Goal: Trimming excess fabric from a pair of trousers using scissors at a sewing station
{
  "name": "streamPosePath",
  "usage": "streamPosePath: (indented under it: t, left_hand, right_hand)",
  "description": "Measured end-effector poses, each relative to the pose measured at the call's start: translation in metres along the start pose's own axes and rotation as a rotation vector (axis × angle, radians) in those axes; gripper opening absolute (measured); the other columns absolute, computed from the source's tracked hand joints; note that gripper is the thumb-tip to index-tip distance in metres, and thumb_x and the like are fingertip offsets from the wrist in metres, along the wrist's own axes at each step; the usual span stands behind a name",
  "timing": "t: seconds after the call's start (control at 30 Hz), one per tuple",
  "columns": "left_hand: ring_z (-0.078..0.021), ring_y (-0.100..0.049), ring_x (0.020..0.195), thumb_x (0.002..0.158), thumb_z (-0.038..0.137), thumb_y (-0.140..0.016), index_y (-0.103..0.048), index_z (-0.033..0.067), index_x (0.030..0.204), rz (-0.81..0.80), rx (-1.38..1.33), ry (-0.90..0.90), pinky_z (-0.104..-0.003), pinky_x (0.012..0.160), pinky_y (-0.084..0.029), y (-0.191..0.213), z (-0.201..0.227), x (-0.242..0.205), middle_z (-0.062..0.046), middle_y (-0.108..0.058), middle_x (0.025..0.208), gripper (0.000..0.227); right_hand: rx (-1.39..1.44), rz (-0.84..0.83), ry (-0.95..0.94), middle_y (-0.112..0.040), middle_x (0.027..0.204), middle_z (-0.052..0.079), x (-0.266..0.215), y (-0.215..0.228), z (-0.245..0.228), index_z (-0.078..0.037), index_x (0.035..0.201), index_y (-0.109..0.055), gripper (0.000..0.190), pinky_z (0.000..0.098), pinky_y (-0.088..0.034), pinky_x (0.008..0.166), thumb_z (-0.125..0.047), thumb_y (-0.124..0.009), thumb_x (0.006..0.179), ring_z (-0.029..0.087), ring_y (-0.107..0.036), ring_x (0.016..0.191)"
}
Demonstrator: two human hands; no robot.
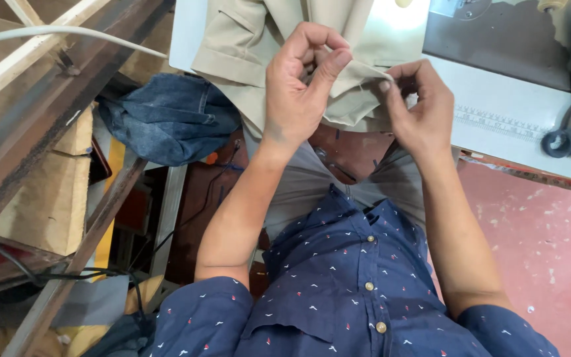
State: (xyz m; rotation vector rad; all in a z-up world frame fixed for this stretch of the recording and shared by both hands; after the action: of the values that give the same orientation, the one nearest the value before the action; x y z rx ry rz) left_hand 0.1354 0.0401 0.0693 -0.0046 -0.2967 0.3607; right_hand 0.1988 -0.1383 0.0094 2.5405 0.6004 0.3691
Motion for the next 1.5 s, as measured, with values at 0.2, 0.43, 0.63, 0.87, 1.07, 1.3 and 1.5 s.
streamPosePath:
  t: [0.2, 0.43, 0.63, 0.87, 1.07, 1.3, 1.5]
  left_hand:
    - [-0.005, -0.051, 0.076, 0.092, 0.045, -0.074, -0.065, 0.0199, 0.107, -0.123, 0.216, 0.018, -0.02, 0.072, -0.041, 0.015, 0.006, -0.007, 0.009, -0.064, 0.09, 0.03]
    - [-0.009, -0.059, 0.08, 0.097, 0.017, -0.07, -0.07, 0.0093, 0.09, -0.203, 0.264, 0.046, -0.025, 0.074, -0.048, 0.008, -0.006, -0.009, 0.003, -0.067, 0.085, 0.01]
    - [-0.0159, -0.058, 0.078, 0.094, 0.038, -0.068, -0.061, 0.011, 0.097, -0.242, 0.442, 0.04, -0.03, 0.073, -0.048, -0.022, -0.012, -0.01, 0.0, -0.061, 0.091, 0.028]
    - [-0.0102, -0.041, 0.053, 0.089, 0.036, -0.067, -0.065, 0.018, 0.081, -0.253, 0.434, 0.304, -0.031, 0.053, -0.034, -0.036, -0.081, -0.011, 0.007, -0.053, 0.062, 0.02]
    - [-0.0116, -0.071, 0.078, 0.096, 0.022, -0.063, -0.069, 0.0101, 0.098, -0.138, 0.046, 0.305, -0.024, 0.066, -0.055, -0.009, -0.062, -0.014, -0.002, -0.075, 0.089, 0.014]
    - [-0.0066, -0.056, 0.075, 0.098, 0.027, -0.061, -0.062, 0.0137, 0.094, 0.013, -0.127, 0.194, -0.023, 0.068, -0.047, -0.011, -0.041, -0.019, 0.006, -0.062, 0.083, 0.014]
    - [-0.0103, -0.057, 0.071, 0.102, 0.027, -0.055, -0.057, 0.015, 0.101, -0.02, -0.08, 0.1, -0.023, 0.057, -0.052, 0.024, -0.029, -0.028, 0.002, -0.058, 0.088, 0.012]
  right_hand:
    - [0.933, -0.153, -0.15, -0.054, 0.083, -0.006, 0.005, -0.015, 0.013, -0.011, 0.111, -0.054, 0.021, 0.0143, -0.039, 0.076, -0.024, -0.068, 0.103, 0.002, -0.05, 0.076]
    - [0.531, -0.193, -0.028, -0.056, 0.088, -0.001, 0.032, -0.008, 0.006, -0.007, 0.107, -0.06, 0.031, 0.0218, -0.036, 0.075, -0.038, -0.058, 0.112, 0.007, -0.046, 0.078]
    - [0.329, -0.267, 0.035, -0.06, 0.094, 0.0, 0.03, -0.008, 0.0, -0.006, 0.111, -0.063, 0.032, 0.0224, -0.036, 0.074, -0.037, -0.055, 0.115, 0.007, -0.046, 0.078]
    - [-0.03, -0.13, 0.197, -0.068, 0.113, 0.014, 0.023, 0.026, 0.001, 0.003, 0.116, -0.067, 0.007, 0.0363, -0.05, 0.096, -0.001, -0.062, 0.113, 0.025, -0.062, 0.106]
    - [-0.262, 0.134, 0.141, -0.066, 0.122, 0.021, -0.018, 0.105, 0.036, 0.009, 0.124, -0.065, 0.012, 0.0419, -0.052, 0.092, 0.003, -0.062, 0.114, 0.033, -0.063, 0.108]
    - [0.06, -0.049, 0.071, -0.063, 0.119, 0.018, -0.019, 0.01, -0.025, 0.005, 0.133, -0.051, 0.042, 0.0335, -0.05, 0.086, -0.018, -0.071, 0.104, 0.025, -0.063, 0.102]
    - [0.286, -0.089, -0.045, -0.067, 0.097, 0.004, -0.003, -0.032, -0.002, -0.005, 0.108, -0.06, 0.005, 0.0237, -0.048, 0.076, -0.009, -0.058, 0.111, 0.011, -0.06, 0.084]
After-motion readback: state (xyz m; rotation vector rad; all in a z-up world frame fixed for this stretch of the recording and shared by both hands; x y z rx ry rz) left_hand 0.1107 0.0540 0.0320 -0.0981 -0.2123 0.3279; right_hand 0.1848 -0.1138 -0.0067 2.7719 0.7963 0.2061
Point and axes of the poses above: each hand's wrist, its own x-axis towards the middle knuckle, its own y-axis out of the back of the hand, z = x × y, the point moved 9 cm from there along x, towards the middle knuckle
